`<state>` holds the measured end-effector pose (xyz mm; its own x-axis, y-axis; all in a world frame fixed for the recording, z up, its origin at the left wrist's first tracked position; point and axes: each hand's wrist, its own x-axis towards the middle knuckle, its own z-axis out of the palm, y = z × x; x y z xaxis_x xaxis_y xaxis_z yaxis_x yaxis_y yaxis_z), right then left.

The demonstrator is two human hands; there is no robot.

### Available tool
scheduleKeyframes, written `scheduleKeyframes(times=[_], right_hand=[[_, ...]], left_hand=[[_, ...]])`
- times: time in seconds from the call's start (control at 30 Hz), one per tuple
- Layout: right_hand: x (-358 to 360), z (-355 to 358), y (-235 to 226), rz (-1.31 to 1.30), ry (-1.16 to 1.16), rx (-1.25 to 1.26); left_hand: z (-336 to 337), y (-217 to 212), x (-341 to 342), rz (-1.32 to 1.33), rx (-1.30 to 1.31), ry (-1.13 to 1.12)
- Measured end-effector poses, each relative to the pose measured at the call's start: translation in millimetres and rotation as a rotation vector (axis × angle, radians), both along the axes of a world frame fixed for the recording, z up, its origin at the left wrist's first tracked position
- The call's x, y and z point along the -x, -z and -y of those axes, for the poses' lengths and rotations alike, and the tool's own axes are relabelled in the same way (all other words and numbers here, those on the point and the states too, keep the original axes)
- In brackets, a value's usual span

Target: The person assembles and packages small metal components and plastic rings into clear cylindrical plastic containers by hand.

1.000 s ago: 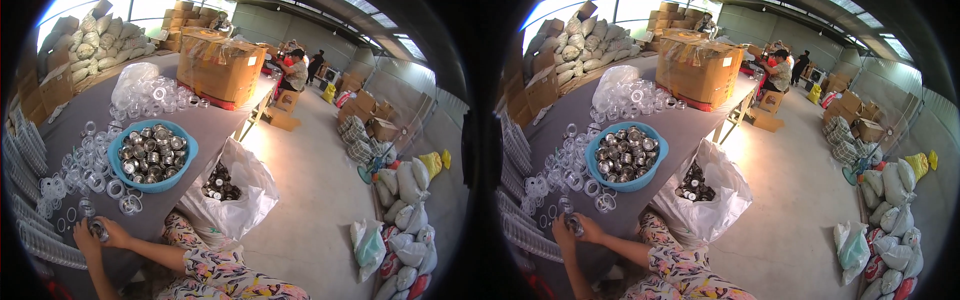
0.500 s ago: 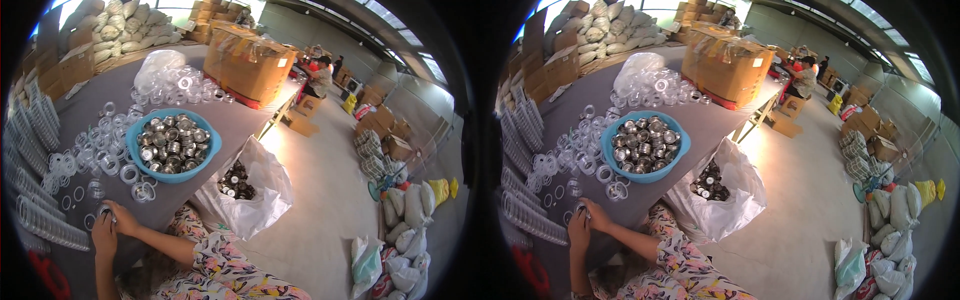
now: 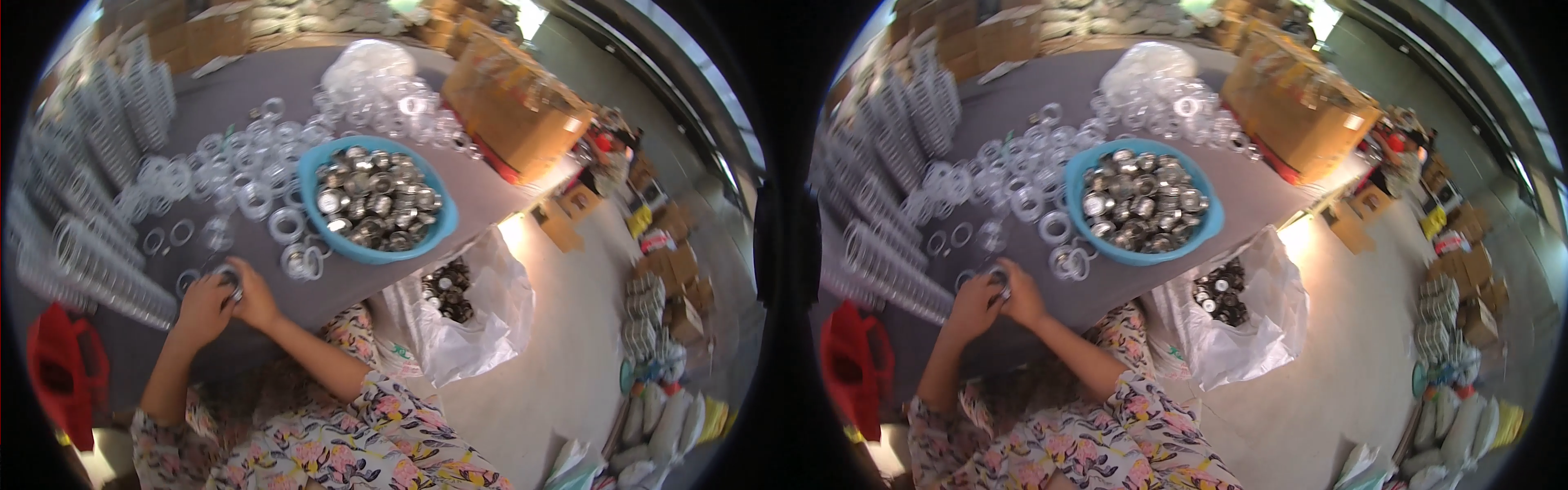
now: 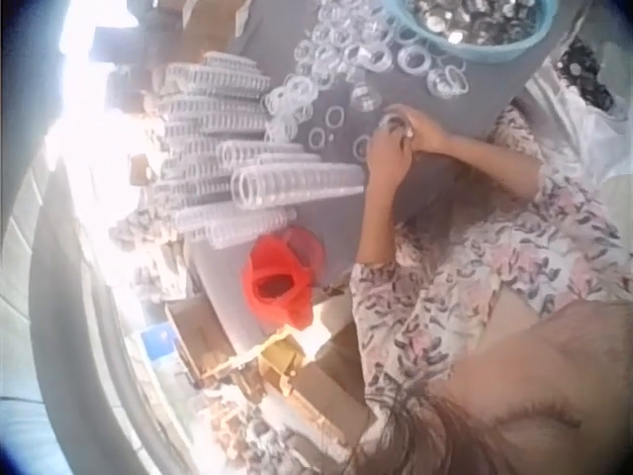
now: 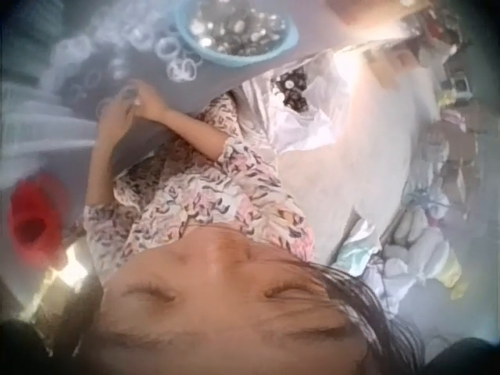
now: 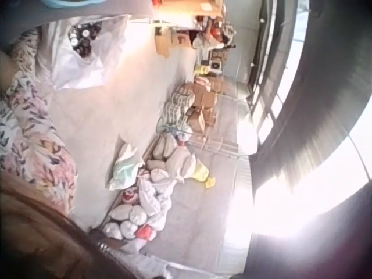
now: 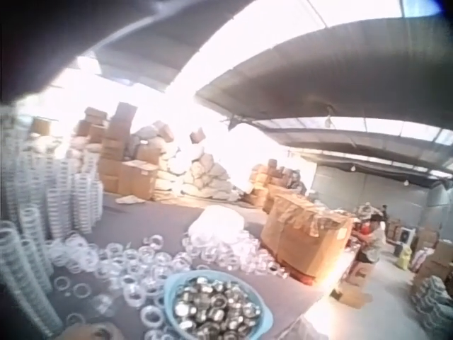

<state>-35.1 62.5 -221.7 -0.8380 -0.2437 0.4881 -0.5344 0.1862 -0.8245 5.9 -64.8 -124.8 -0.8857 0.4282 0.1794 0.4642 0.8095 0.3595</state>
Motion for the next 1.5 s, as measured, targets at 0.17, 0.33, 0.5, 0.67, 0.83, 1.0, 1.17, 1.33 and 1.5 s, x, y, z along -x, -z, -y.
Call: scheduleKeyframes(times=[0.17, 0.33, 0.5, 0.67, 0.83, 1.0, 1.17, 1.33, 1.5], right_hand=[[-1.7, 1.8, -15.0, -0.057, 0.009, 0.072], [-12.1, 3.0, -29.0, 0.074, 0.037, 0.003], [-9.0, 6.5, -14.4, -0.052, 0.069, -0.202], [-3.6, 5.1, -11.6, 0.009, 0.068, -0.197], [-7.0, 8.3, -13.9, -0.03, 0.084, -0.191], [-8.1, 10.9, -15.1, -0.022, 0.068, -0.18], [-4.0, -2.7, -17.1, -0.13, 0.105, -0.291], [-2.5, 10.5, 3.4, 0.023, -0.043, -0.118], [-2.1, 7.4, 4.4, -0.129, -0.006, -0.28]], left_hand=[[10.4, 9.7, 1.1, -0.025, -0.2, -0.014], [5.4, 24.7, -15.1, -0.029, -0.828, -0.339], [20.7, -33.9, -52.1, 0.158, -1.214, -0.52], [71.3, -127.1, -70.9, -0.823, -0.686, -0.403], [120.3, -175.9, -73.5, -0.877, -0.072, -0.506], [125.3, -187.8, -73.0, -0.636, 0.067, -0.443], [71.8, -145.3, -67.9, -0.853, -0.015, -0.231], [-22.8, -60.7, -18.2, -0.27, -0.098, 0.281], [-120.7, -35.5, 66.7, -0.114, -0.354, 0.422]])
